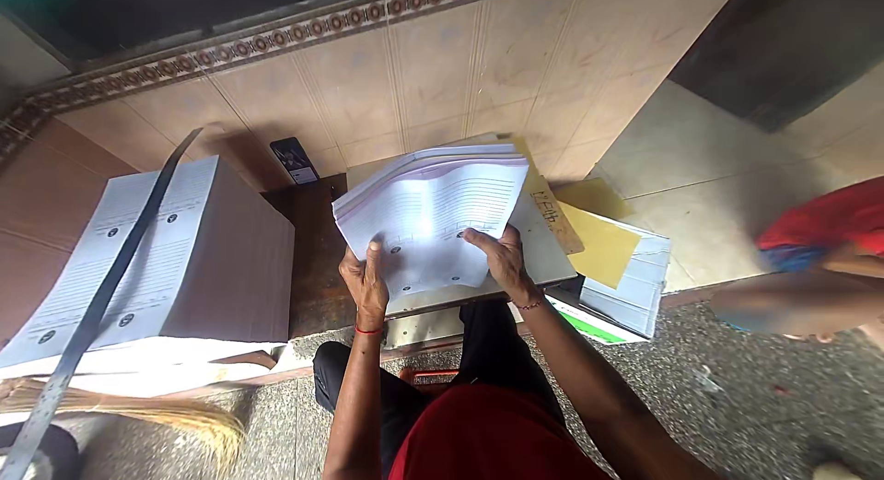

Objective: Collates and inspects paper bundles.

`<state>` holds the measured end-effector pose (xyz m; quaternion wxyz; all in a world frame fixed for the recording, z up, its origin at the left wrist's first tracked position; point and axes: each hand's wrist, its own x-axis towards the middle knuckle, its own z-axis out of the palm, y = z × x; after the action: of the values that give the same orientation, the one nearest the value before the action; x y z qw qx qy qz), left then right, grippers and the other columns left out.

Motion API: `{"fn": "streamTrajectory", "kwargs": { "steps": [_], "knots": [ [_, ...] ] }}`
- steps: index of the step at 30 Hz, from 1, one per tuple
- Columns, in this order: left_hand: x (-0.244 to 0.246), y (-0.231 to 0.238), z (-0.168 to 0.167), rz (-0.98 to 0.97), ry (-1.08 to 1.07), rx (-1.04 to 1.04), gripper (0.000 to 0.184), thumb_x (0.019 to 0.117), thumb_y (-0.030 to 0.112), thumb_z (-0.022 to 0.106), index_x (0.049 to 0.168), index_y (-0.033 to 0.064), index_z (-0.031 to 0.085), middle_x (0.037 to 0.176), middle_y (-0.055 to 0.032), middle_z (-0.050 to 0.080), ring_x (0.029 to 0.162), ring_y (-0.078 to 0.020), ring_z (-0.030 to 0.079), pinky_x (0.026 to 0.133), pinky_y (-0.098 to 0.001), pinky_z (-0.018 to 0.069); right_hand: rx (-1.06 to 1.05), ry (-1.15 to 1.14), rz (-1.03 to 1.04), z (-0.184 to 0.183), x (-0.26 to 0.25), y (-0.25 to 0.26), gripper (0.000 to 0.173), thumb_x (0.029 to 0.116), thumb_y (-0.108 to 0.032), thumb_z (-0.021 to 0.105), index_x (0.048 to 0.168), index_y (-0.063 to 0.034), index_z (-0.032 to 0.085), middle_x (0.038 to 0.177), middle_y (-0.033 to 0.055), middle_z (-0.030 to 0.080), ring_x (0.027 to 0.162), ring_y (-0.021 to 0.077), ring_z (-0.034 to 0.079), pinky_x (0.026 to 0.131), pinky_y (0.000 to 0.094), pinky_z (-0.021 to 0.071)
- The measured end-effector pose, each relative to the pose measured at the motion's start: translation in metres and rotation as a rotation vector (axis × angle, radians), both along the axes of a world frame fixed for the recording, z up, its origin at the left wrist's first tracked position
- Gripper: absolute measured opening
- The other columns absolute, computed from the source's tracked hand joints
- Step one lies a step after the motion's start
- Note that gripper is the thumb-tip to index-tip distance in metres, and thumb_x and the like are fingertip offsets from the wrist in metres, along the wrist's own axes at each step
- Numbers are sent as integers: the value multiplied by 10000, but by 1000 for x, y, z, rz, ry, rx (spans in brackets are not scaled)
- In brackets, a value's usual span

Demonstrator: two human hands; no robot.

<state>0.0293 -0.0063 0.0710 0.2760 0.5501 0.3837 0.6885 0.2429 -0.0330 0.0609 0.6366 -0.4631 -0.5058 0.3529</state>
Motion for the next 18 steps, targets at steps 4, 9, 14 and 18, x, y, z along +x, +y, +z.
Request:
{"fn": "streamTrajectory", "kwargs": {
  "steps": [4, 9, 14, 18],
  "knots": [
    [-7, -7, -10, -40, 18, -116, 619, 1008, 372, 561, 1418, -59, 391, 1227, -19, 625, 1104, 8, 611, 998, -230, 514, -35, -1, 65, -13, 4, -4, 517, 863, -63, 754, 1327, -14, 530, 1127, 5, 710, 1033, 32, 690, 939, 252, 586],
    [-6, -1, -23, -63, -41, -193, 259, 978, 206, 588, 1162, 23, 592, 963, 61, 713, 895, 9, 686, 848, -242, 590, -109, 0, 35, -26, 1, -2, 353, 872, -29, 746, 1202, -16, 623, 1030, -16, 737, 961, -1, 699, 905, 219, 584],
    [-5, -3, -11, -73, -40, -131, 122, 984, 149, 547, 984, 136, 668, 831, 133, 720, 783, 30, 688, 749, -220, 597, -72, -4, -29, -13, -2, -6, 259, 871, -14, 734, 1117, -62, 671, 961, -63, 745, 904, -30, 698, 859, 192, 586],
    [-6, -11, -21, -84, -57, -153, 129, 995, 177, 558, 1031, 116, 666, 868, 123, 727, 814, 20, 694, 778, -227, 600, -97, -21, -2, -25, 1, -10, 274, 872, -30, 751, 1132, -60, 670, 979, -52, 746, 916, -20, 700, 868, 205, 588]
  ]
}}
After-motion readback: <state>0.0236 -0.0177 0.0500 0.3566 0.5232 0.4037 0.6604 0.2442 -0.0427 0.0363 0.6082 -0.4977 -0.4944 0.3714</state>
